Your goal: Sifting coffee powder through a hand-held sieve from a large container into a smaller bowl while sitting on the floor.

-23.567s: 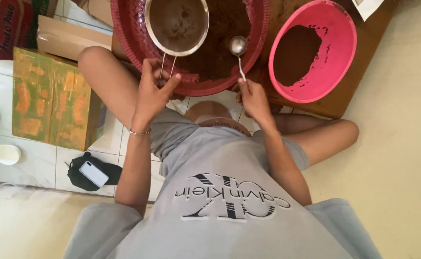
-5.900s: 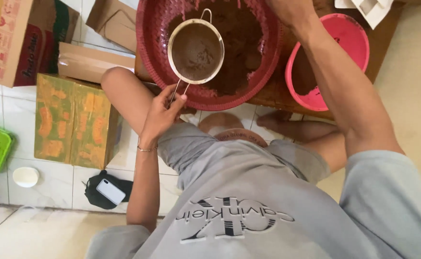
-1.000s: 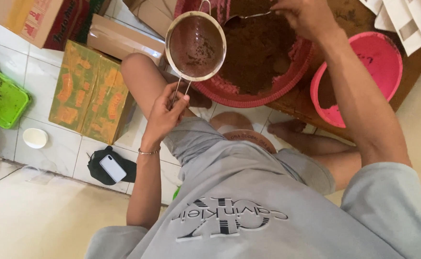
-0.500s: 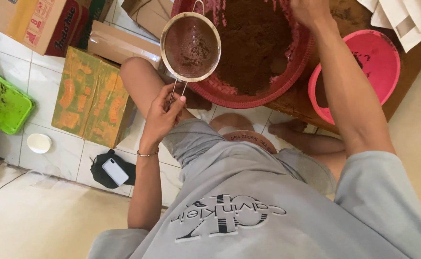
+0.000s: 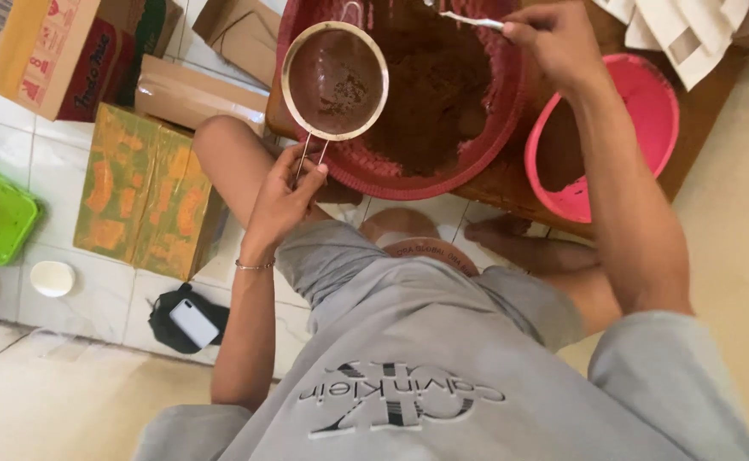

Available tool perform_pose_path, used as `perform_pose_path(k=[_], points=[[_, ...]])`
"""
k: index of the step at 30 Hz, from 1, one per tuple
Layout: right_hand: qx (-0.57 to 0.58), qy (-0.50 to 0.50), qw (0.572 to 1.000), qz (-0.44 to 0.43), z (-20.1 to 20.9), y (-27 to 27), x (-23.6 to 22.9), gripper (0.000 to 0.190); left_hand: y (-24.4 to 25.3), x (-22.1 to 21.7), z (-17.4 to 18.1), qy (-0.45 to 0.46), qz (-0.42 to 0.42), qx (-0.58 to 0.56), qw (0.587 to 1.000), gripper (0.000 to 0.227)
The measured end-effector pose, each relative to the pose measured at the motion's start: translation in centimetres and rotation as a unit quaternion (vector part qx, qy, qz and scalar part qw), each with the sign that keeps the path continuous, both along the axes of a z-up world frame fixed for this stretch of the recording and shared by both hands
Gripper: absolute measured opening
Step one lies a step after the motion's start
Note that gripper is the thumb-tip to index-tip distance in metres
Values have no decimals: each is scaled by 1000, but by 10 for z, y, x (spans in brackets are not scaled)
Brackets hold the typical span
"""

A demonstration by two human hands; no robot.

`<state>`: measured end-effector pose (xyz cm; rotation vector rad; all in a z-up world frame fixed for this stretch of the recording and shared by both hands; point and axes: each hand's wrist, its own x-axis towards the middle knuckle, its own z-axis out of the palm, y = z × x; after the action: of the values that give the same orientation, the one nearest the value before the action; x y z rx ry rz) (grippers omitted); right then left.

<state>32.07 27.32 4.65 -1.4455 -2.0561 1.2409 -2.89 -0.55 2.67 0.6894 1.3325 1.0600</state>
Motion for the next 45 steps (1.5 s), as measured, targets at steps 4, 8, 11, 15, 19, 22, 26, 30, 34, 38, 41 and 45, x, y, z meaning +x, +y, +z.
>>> perform_pose_path(k=[4, 8, 11, 15, 19, 22, 26, 30, 34, 38, 41, 45], points=[[29, 68, 997, -11, 49, -42, -15, 19, 22, 8, -14, 100, -42, 61, 992, 41], [210, 8, 977, 39, 47, -79, -35, 14, 34, 24, 1, 93, -47, 43, 994, 39], [344, -27, 931, 119, 46, -98, -49, 20, 34, 33, 3, 113, -76, 54, 989, 42], [381, -39, 916, 120, 48, -100, -54, 20, 37, 34, 9, 102, -75, 41, 991, 43], [238, 58, 968, 58, 44, -102, -45, 16, 32, 34, 2, 87, -68, 46, 993, 43], [34, 99, 993, -47, 48, -107, -40, 17, 31, 34, 11, 69, -70, 20, 995, 38], [-13, 160, 980, -116, 52, -117, -8, 18, 24, 25, -7, 78, -75, 18, 994, 45], [263, -14, 961, -89, 60, -141, 17, 16, 21, 11, 1, 47, -14, -42, 998, 37], [431, -214, 876, -10, 36, -148, 14, 18, 24, 6, 3, 35, -17, -56, 998, 37], [436, -227, 871, -12, 31, -143, 13, 16, 26, 10, 1, 39, -26, -33, 998, 35], [430, -249, 867, -23, 33, -144, 13, 16, 24, 14, -2, 38, -47, -6, 998, 34], [428, -348, 834, 4, 20, -147, 19, 13, 21, 19, -9, 21, -66, 4, 998, 36]])
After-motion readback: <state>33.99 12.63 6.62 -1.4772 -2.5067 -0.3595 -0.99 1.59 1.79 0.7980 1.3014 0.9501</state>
